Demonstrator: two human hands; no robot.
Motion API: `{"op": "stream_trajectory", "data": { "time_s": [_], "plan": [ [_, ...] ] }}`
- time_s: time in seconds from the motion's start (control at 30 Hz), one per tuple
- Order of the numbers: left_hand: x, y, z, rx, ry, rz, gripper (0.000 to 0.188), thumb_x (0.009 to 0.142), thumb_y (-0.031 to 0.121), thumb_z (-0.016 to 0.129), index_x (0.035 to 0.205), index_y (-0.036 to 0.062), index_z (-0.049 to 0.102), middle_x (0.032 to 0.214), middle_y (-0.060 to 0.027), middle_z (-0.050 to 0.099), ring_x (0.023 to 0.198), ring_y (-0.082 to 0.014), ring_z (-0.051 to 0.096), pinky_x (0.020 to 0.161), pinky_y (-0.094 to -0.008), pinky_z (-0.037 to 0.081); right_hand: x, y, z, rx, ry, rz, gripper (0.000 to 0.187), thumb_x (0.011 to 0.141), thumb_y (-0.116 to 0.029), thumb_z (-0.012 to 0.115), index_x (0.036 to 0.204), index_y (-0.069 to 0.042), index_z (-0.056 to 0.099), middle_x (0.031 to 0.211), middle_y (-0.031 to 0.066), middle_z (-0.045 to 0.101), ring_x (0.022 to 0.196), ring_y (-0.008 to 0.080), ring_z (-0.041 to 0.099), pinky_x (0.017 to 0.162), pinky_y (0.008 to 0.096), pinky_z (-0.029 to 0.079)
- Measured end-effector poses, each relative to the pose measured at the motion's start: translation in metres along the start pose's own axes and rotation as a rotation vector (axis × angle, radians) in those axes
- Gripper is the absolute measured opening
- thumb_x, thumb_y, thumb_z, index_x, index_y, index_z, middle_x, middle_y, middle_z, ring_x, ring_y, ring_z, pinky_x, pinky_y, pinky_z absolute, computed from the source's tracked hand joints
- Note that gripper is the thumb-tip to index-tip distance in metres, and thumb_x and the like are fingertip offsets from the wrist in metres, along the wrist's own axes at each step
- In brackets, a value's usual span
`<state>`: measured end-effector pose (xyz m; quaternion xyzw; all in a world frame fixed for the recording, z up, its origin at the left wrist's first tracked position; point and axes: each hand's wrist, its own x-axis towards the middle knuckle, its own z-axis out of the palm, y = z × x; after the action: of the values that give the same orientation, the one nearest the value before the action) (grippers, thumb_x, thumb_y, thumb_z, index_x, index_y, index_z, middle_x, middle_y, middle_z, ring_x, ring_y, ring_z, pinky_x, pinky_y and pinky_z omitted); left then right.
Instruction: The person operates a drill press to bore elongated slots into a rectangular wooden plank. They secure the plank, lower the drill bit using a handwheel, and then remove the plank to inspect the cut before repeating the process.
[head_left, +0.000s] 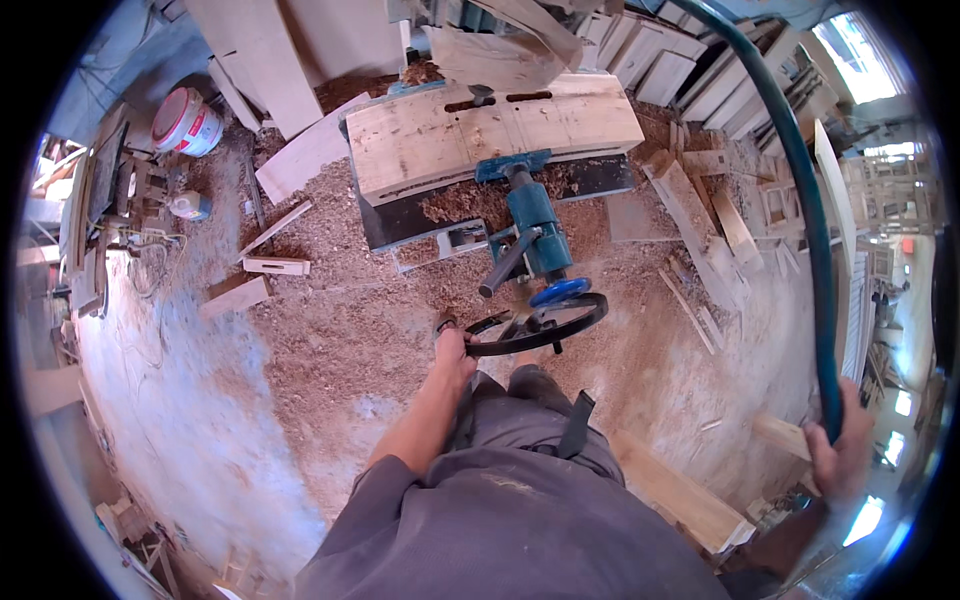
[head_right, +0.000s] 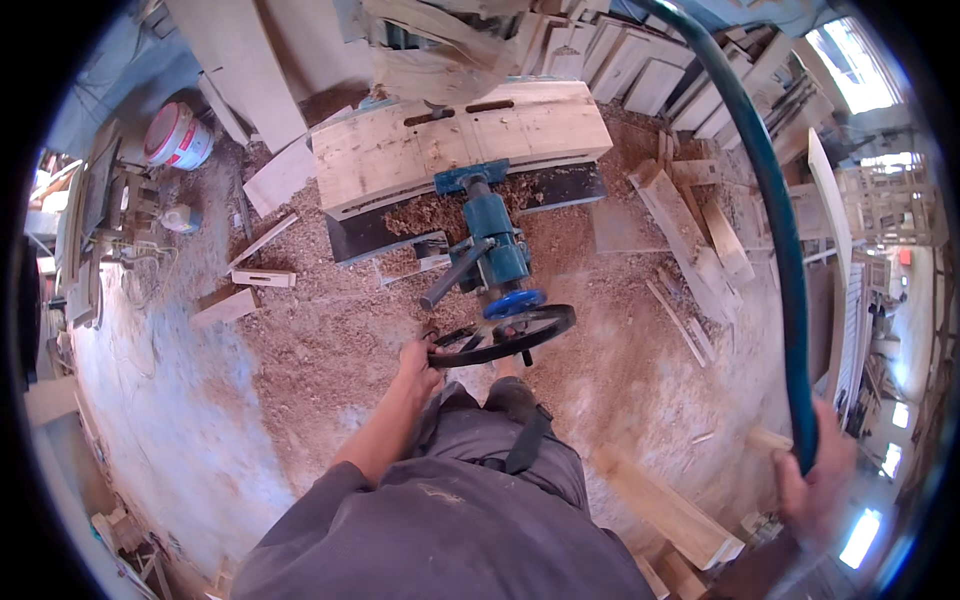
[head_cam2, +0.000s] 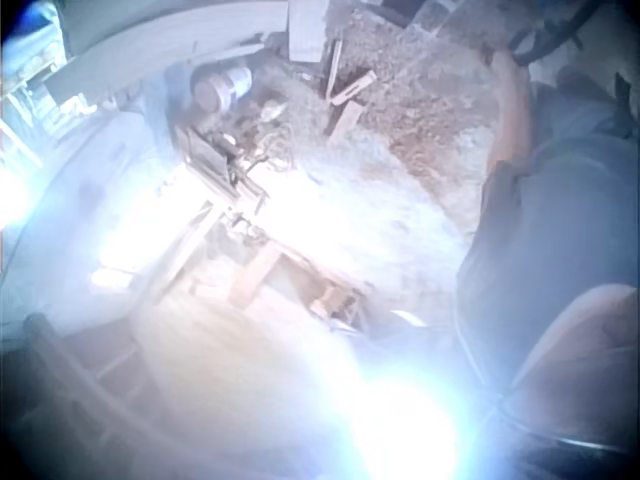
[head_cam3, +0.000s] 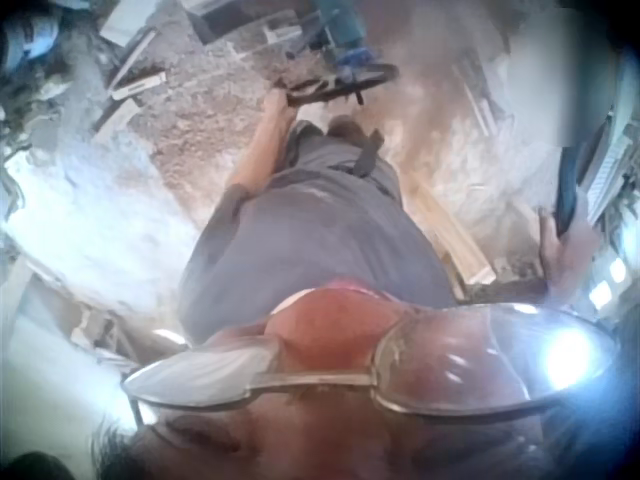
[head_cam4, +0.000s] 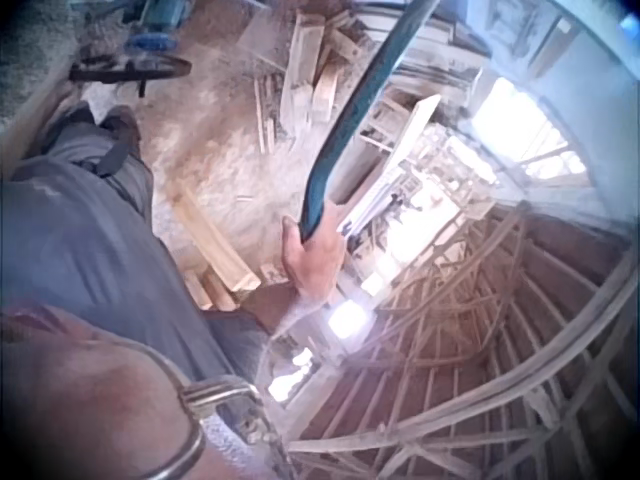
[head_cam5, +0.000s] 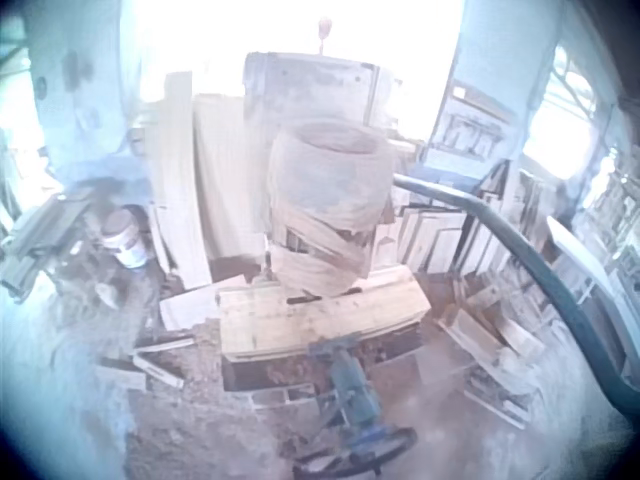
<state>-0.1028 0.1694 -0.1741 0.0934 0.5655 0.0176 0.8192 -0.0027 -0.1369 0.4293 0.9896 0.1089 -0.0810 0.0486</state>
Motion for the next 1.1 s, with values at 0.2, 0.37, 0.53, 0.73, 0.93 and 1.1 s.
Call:
{"op": "stream_trajectory", "data": {
  "time_s": [0.2,0.37,0.53,0.73,0.93,1.1],
  "plan": [
    [-0.028,0.016,0.007,0.049,-0.040,-0.100,0.035,0.078,-0.008,0.047,0.108,0.0092,0.040,0.083,-0.0134,0.048,0.065,-0.0287,0.056,0.058,-0.0431,0.051,0.019,-0.022,0.117,0.295,-0.077,0.160,0.049,0.078,-0.007,0.065,0.125,-0.004,0.050,0.093,0.0265,0.061,0.092,0.0454,0.061,0.075,0.0490,0.046],
    [-0.022,0.025,0.016,0.046,-0.074,-0.193,0.022,0.084,-0.008,0.043,0.102,0.0014,0.036,0.083,-0.0188,0.048,0.066,-0.0297,0.057,0.062,-0.0460,0.055,0.043,-0.018,0.253,0.341,-0.009,0.071,0.040,0.081,-0.007,0.063,0.118,-0.003,0.048,0.079,0.0269,0.062,0.079,0.0500,0.060,0.066,0.0516,0.047],
    [0.019,0.010,-0.018,0.015,-0.017,-0.056,0.028,0.082,-0.008,0.043,0.108,0.0024,0.040,0.087,-0.0145,0.048,0.067,-0.0266,0.052,0.061,-0.0419,0.054,0.015,0.009,0.141,0.117,-0.005,-0.015,0.041,0.079,-0.005,0.062,0.118,-0.003,0.048,0.075,0.0230,0.060,0.072,0.0425,0.062,0.063,0.0485,0.046],
    [-0.101,0.029,0.044,0.175,0.052,0.103,0.049,0.075,-0.012,0.042,0.122,0.0027,0.045,0.100,-0.0156,0.045,0.075,-0.0283,0.056,0.069,-0.0439,0.055,0.011,-0.043,0.053,0.138,-0.108,0.018,0.036,0.077,-0.003,0.061,0.111,-0.004,0.050,0.073,0.0223,0.055,0.068,0.0432,0.057,0.061,0.0463,0.043],
    [-0.044,0.038,0.021,-0.037,0.074,-0.020,0.035,0.076,-0.012,0.041,0.110,-0.0030,0.043,0.095,-0.0168,0.045,0.074,-0.0313,0.056,0.059,-0.0429,0.053,0.016,-0.040,0.150,0.305,-0.072,0.117,0.036,0.078,-0.002,0.060,0.112,-0.002,0.048,0.067,0.0167,0.052,0.062,0.0349,0.056,0.060,0.0433,0.043],
    [-0.073,0.029,0.035,-0.036,0.138,0.086,0.035,0.082,-0.009,0.037,0.116,-0.0042,0.044,0.106,-0.0179,0.044,0.068,-0.0308,0.054,0.054,-0.0394,0.050,0.016,-0.049,0.156,0.334,-0.111,0.145,0.035,0.078,-0.001,0.060,0.112,-0.003,0.048,0.066,0.0174,0.053,0.064,0.0341,0.059,0.060,0.0438,0.043]
  ]
}}
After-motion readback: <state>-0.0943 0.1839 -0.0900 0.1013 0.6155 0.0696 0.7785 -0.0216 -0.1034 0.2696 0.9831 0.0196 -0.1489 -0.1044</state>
